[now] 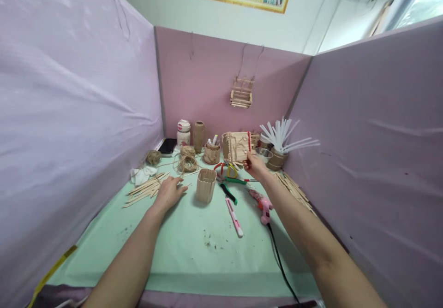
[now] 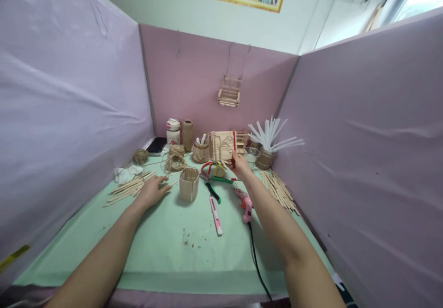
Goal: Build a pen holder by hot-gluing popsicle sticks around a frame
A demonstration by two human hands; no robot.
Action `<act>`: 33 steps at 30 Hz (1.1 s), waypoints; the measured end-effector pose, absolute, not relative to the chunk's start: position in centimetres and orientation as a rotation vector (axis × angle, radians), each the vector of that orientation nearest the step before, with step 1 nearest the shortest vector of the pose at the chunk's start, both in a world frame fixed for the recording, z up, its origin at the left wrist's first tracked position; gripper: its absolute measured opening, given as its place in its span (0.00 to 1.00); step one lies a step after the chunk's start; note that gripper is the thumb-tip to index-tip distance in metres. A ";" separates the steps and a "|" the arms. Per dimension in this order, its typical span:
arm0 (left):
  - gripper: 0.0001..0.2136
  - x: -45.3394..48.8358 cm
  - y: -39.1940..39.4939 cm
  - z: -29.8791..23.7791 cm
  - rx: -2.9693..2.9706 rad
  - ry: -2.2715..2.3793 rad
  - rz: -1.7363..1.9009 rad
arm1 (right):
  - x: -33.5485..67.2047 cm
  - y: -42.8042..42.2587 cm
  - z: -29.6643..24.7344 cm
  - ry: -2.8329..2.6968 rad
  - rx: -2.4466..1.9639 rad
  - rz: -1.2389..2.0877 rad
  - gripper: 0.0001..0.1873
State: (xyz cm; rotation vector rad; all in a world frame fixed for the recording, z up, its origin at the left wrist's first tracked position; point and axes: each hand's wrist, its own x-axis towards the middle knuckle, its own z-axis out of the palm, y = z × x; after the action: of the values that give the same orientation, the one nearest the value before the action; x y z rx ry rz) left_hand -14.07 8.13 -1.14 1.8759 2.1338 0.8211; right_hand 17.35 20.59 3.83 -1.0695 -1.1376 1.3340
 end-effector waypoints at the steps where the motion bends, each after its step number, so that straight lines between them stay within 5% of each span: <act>1: 0.19 -13.9 8.2 -0.5 1.848 2.169 0.950 | 17.5 20.3 4.2 -1.164 -1.079 1.220 0.19; 6: 0.40 -10.9 10.2 5.0 1.525 1.671 1.600 | 17.5 18.2 6.5 -1.356 -1.055 0.798 0.19; 9: 0.51 -8.4 12.2 7.8 1.383 1.147 1.526 | 15.9 16.5 7.1 -1.459 -1.022 0.697 0.17; 14: 0.39 -7.3 14.0 8.3 1.291 0.663 1.195 | 13.3 13.8 7.0 -1.591 -0.941 0.716 0.15; 18: 0.30 -9.8 14.5 6.8 1.220 0.636 1.277 | 13.7 12.8 8.0 -1.736 -0.870 0.860 0.19; 25: 0.30 -11.9 13.8 5.9 1.288 0.589 1.244 | 13.7 14.4 10.2 -1.632 -1.056 0.580 0.27; 29: 0.36 -11.5 12.6 6.2 1.346 0.588 1.196 | 12.8 15.2 10.7 -1.767 -1.129 0.483 0.11; 33: 0.35 -12.6 12.0 5.7 1.328 0.627 1.286 | 14.4 16.2 11.1 -1.575 -1.054 0.401 0.10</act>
State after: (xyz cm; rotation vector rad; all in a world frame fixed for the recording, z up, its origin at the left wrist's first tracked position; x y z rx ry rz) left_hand -12.59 12.04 5.73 1.3279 0.6265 1.2861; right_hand 14.43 16.22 11.08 -1.0535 -1.5752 0.4011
